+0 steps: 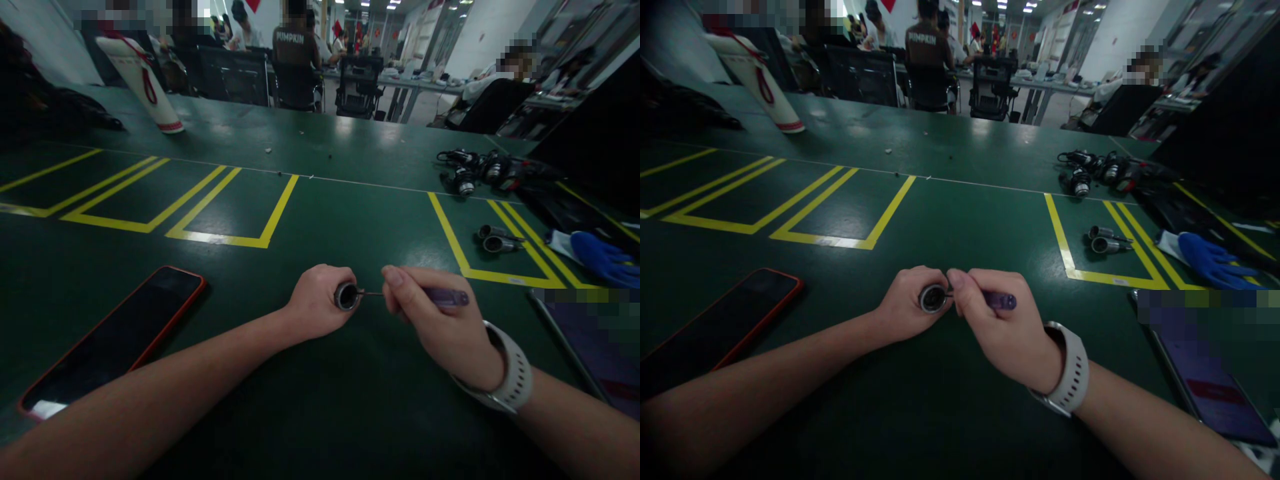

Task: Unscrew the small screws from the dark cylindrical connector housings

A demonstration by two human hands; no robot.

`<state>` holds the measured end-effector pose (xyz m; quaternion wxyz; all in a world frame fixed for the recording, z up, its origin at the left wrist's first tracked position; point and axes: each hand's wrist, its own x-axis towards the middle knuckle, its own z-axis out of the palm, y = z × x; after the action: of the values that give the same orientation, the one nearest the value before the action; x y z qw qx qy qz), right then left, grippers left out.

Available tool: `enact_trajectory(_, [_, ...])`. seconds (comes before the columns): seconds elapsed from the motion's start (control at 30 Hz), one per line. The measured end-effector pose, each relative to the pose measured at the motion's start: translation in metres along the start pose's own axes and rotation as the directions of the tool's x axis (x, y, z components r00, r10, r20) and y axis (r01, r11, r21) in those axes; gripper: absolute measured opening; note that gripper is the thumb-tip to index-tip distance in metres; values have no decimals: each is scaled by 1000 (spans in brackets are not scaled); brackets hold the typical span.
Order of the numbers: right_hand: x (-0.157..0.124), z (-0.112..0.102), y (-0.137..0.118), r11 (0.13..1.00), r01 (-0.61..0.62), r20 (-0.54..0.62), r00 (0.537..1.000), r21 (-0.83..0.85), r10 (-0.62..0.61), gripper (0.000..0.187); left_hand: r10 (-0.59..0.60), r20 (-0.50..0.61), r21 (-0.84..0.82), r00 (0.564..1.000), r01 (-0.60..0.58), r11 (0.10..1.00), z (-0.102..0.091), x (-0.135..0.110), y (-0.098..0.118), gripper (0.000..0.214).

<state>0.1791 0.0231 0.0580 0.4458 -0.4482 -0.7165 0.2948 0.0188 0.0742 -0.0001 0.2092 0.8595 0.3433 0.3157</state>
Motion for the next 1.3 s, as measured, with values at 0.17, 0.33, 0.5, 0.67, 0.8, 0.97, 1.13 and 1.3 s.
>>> enact_trajectory(0.17, [0, 2, 6, 983, -123, -68, 989, 133, 133, 40, 2, 3, -25, 1000, -2, 1000, 0, 0, 0, 14])
enact_trajectory(0.33, [-1, -2, -1, 991, -92, -4, 996, 95, 92, 39, 12, -11, 21, 1000, -12, 1000, 1, -1, 0, 10])
enact_trajectory(0.5, [-2, -1, 6, 961, -163, -25, 985, 223, 173, 41, 17, -29, -69, 999, -19, 997, -1, 0, 1, 14])
enact_trajectory(0.67, [-3, 2, 11, 929, -160, -43, 982, 335, 185, 40, -45, 4, -159, 999, 45, 986, -2, 2, 3, 17])
enact_trajectory(0.8, [-5, 2, 11, 923, -101, -88, 986, 370, 143, 40, -54, -3, -248, 999, 52, 967, -1, 2, 3, 19])
enact_trajectory(0.97, [-6, -1, 8, 954, -71, -46, 995, 293, 88, 38, -74, 0, -380, 997, 69, 922, -3, 2, 4, 20])
enact_trajectory(1.13, [-7, -2, 7, 963, 41, -44, 999, 267, -30, 37, -101, 16, -411, 995, 99, 906, -4, 3, 5, 20])
enact_trajectory(1.3, [-10, -1, 11, 955, 90, -67, 995, 282, -74, 35, -109, 25, -418, 994, 109, 902, -5, 4, 5, 20])
